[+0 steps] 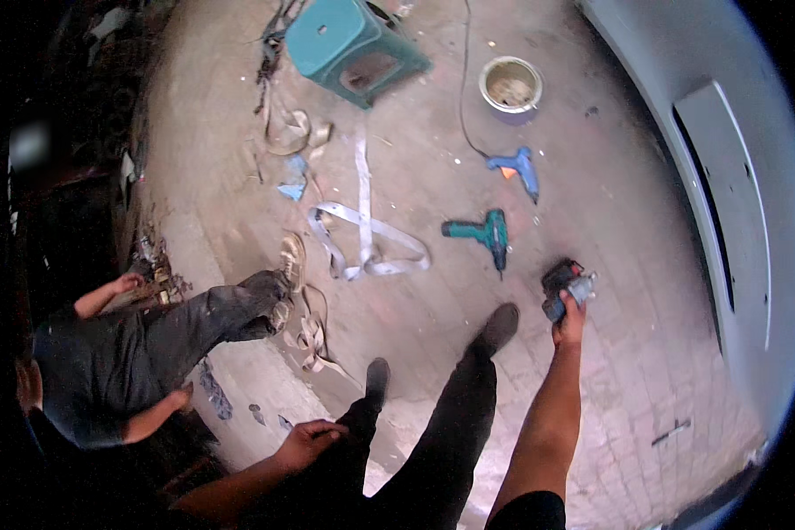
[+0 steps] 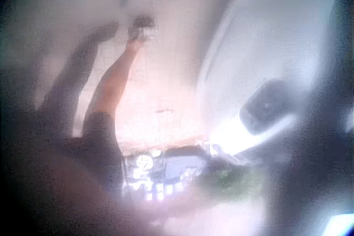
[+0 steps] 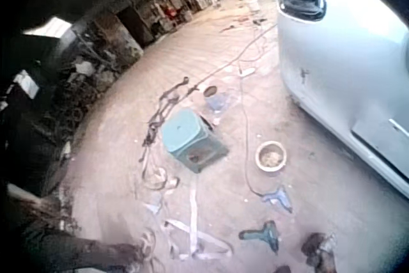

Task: The person and a coworker lift and position a white front bumper onto a white car with the hood open. They align the bumper with the headlights and front frame, then secure it using a power drill and hand tools.

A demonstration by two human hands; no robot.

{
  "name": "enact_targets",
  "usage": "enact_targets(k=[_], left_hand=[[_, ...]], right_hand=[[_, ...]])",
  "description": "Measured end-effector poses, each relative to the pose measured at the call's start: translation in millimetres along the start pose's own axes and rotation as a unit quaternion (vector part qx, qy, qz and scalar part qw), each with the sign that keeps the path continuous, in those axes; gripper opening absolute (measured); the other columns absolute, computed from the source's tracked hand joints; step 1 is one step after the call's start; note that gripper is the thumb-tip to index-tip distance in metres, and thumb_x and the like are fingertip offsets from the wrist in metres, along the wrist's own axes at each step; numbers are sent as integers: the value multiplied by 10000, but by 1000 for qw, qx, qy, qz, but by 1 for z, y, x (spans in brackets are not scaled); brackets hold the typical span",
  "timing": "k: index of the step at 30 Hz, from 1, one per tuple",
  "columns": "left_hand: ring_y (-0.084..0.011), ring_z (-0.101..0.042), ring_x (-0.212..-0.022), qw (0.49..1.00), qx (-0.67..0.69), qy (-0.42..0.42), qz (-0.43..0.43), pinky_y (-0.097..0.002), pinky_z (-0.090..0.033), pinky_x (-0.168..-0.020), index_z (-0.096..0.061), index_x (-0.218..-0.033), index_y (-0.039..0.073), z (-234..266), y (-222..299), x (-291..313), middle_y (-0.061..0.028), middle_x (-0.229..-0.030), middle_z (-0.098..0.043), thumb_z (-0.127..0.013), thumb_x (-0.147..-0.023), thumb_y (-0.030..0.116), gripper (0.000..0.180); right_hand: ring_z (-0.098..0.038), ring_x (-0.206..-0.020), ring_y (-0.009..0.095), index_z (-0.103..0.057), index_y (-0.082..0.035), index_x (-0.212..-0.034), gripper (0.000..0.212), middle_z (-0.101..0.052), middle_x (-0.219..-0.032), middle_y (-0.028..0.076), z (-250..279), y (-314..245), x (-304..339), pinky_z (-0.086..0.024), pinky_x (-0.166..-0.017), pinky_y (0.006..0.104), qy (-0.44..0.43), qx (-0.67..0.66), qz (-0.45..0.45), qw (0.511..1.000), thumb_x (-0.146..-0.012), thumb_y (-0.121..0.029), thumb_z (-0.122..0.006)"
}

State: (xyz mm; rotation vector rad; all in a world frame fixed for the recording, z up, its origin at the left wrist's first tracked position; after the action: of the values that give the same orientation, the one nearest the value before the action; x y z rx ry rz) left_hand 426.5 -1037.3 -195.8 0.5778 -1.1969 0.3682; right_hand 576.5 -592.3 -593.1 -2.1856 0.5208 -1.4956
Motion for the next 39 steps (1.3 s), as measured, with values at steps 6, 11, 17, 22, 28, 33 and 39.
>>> enact_targets(k=[6, 11, 17, 22, 28, 33, 39], left_hand=[[-145, -654, -1019, 997, -66, 32, 6, -296, -502, -939, -732, -1182, 32, -6, -19, 12, -101, -1109, -738, -668, -1000, 194, 252], [-134, -667, -878, 996, -62, 54, -15, -303, -529, -837, -770, -1087, 29, 47, -48, 6, -76, -955, -766, -715, -966, 222, 234], [-108, -646, -810, 988, -11, 87, -124, -294, -529, -784, -781, -1072, 37, 65, -80, 54, -49, -851, -745, -712, -968, 251, 247], [-202, -689, -828, 950, -161, 27, -266, -363, -534, -773, -767, -1103, 83, 70, -33, 33, -114, -869, -738, -584, -1015, 305, 302], [-195, -676, -891, 896, -217, -77, -381, -366, -518, -799, -742, -1004, 58, 27, 18, 108, -101, -913, -728, -571, -996, 241, 250], [-137, -601, -888, 782, -263, -384, -414, -322, -494, -807, -686, -990, 37, -94, 33, 202, -33, -931, -679, -578, -970, 181, 180], [-89, -539, -827, 640, -426, -499, -400, -275, -454, -770, -641, -965, 20, -218, 30, 398, 7, -858, -610, -586, -910, 102, 113]], right_hand=[[-628, -1022, 214, -534, -39, -1357, 520, -643, -1166, 55, 9, -20, -33, -524, -881, 356, 12, 81, 12, 997, -901, -197, -731], [-673, -1007, 304, -530, 65, -1344, 655, -685, -1183, 196, 69, -52, -8, -536, -877, 398, 99, 501, 210, 834, -867, -315, -770], [-686, -1090, 386, -583, 30, -1334, 657, -711, -1164, 238, 55, -125, 236, -539, -962, 450, -41, 696, 103, 710, -868, -404, -740], [-705, -1055, 377, -656, -60, -1284, 600, -724, -1127, 221, 118, -97, 509, -555, -912, 466, -78, 697, 43, 711, -861, -482, -717], [-649, -1088, 258, -610, 3, -1329, 402, -700, -1177, 148, 31, -103, 794, -516, -961, 391, -41, 456, -45, 888, -973, -181, -642], [-631, -1086, 236, -640, 2, -1235, 336, -680, -1142, 130, 33, -112, 810, -504, -959, 371, -84, 374, 129, 915, -965, -196, -662], [-610, -1083, 209, -676, 1, -1122, 273, -656, -1100, 108, 141, -120, 806, -491, -956, 348, -131, 268, 256, 919, -954, -215, -687]])
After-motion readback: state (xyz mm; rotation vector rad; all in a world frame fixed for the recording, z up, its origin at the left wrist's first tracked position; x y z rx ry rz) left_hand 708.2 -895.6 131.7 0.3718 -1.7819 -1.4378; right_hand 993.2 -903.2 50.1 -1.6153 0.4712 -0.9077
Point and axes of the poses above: each hand's wrist, its own x-axis away from the middle knuckle, its own z-axis out of the back of the hand, y = z × x, the point moved 6 cm from there along -x, towards the middle knuckle
